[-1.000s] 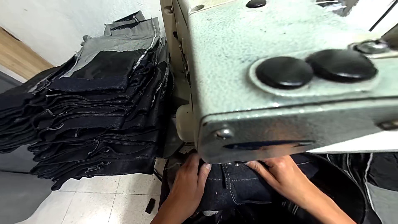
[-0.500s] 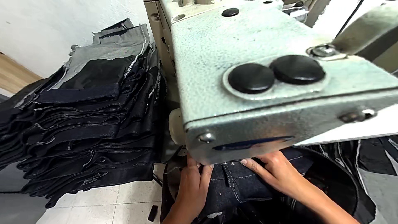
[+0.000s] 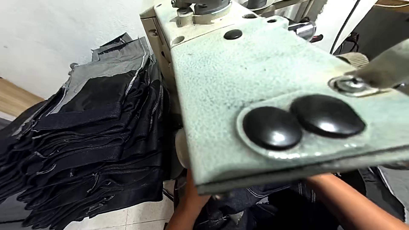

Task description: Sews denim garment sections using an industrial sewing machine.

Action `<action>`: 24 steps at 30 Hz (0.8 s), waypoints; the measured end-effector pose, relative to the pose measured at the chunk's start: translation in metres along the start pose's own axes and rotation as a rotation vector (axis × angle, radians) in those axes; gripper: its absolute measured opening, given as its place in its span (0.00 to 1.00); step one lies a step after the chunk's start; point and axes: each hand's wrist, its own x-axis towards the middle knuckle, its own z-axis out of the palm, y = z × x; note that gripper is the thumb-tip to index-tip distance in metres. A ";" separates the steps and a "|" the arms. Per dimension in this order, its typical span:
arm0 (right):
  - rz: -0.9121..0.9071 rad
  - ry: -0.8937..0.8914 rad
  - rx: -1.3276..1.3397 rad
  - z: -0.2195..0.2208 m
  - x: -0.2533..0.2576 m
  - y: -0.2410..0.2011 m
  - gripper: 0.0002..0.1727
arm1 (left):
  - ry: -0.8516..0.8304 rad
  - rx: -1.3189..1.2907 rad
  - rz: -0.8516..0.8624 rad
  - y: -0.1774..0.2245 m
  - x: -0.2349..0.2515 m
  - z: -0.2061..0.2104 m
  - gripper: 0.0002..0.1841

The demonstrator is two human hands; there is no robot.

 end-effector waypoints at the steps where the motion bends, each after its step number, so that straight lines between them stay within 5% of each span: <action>1: 0.007 -0.002 -0.015 -0.001 0.001 -0.002 0.08 | 0.047 0.044 0.055 -0.004 -0.002 0.003 0.12; 8: 0.071 -0.061 -0.068 -0.008 0.006 -0.009 0.07 | -0.040 0.258 0.009 0.017 0.003 -0.006 0.11; 11: 0.012 0.013 -0.042 -0.004 0.001 -0.006 0.06 | -0.008 0.207 0.023 0.013 -0.002 -0.007 0.12; 14: 0.118 -0.094 -0.057 -0.008 0.001 -0.010 0.11 | -0.051 0.131 0.040 0.004 -0.001 -0.008 0.14; 18: -0.294 0.220 -0.109 0.019 -0.016 0.031 0.20 | -0.106 0.101 0.000 -0.012 0.005 -0.004 0.14; 20: -0.341 0.277 -0.092 0.018 -0.018 0.024 0.21 | -0.086 0.120 -0.043 -0.011 0.004 -0.004 0.11; 22: -0.327 0.294 -0.138 0.008 -0.023 0.012 0.17 | -0.241 0.124 -0.227 0.004 0.009 -0.013 0.14; 24: -0.319 0.327 -0.342 -0.005 -0.036 0.020 0.17 | -0.168 0.080 -0.147 0.004 0.004 -0.015 0.11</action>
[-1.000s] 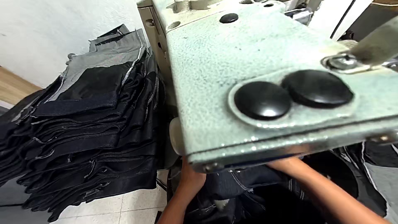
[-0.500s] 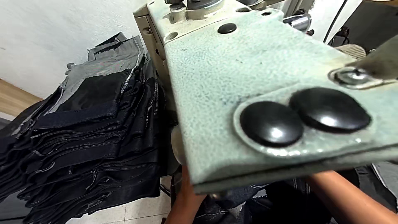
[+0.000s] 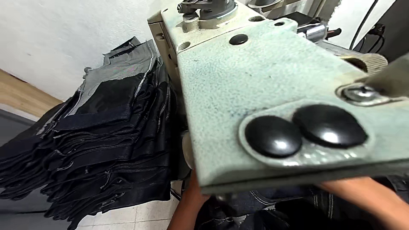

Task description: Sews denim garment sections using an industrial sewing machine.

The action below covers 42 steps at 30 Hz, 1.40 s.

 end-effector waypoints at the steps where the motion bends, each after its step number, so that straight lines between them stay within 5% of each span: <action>1: 0.010 -0.005 -0.080 -0.009 -0.004 0.006 0.17 | 0.066 -0.034 0.092 -0.003 -0.005 -0.001 0.10; 5: 0.107 -0.114 -0.263 -0.050 -0.041 0.040 0.09 | 0.141 0.046 0.132 -0.002 -0.018 -0.010 0.13; 9: 0.140 -0.446 -0.136 -0.077 -0.089 0.043 0.07 | 0.370 0.225 0.192 -0.011 -0.039 -0.013 0.18; 14: -0.066 -0.046 -0.009 -0.034 -0.137 0.070 0.19 | 0.260 0.287 0.101 0.008 -0.083 -0.015 0.18; 17: 0.033 0.118 -0.033 -0.028 -0.118 0.066 0.18 | 0.145 0.307 -0.001 0.030 -0.095 -0.006 0.23; 21: 0.047 0.115 -0.207 -0.026 -0.094 0.073 0.21 | 0.126 0.236 -0.080 0.035 -0.081 0.020 0.30; 24: 0.415 -0.048 -0.130 -0.029 -0.094 0.097 0.32 | 0.214 0.115 -0.148 0.033 -0.064 0.040 0.31; 26: 0.599 -0.216 -0.047 -0.022 -0.094 0.106 0.19 | 0.323 0.043 -0.136 0.024 -0.058 0.041 0.26; 27: 0.614 -0.277 0.030 -0.018 -0.090 0.102 0.11 | 0.346 -0.023 -0.149 0.012 -0.059 0.032 0.24; 29: 0.568 -0.330 0.252 -0.008 -0.073 0.075 0.13 | 0.373 -0.102 -0.237 -0.030 -0.062 0.001 0.23; 31: 0.564 -0.427 0.487 0.010 -0.044 0.031 0.17 | 0.349 0.119 -0.353 -0.078 -0.071 -0.030 0.22; 33: 0.559 -0.458 0.626 0.030 -0.023 -0.001 0.18 | 0.205 0.370 -0.483 -0.076 -0.080 -0.055 0.20; 35: 0.591 -0.426 0.699 0.040 -0.015 -0.006 0.17 | 0.268 0.578 -0.360 -0.039 -0.079 -0.050 0.17; 38: 0.590 -0.368 0.688 0.042 -0.021 0.003 0.17 | 0.458 0.632 0.087 -0.005 -0.040 -0.003 0.14; 42: 0.404 -0.104 0.480 0.060 -0.017 0.029 0.16 | 0.235 0.121 -0.069 -0.046 0.036 0.044 0.22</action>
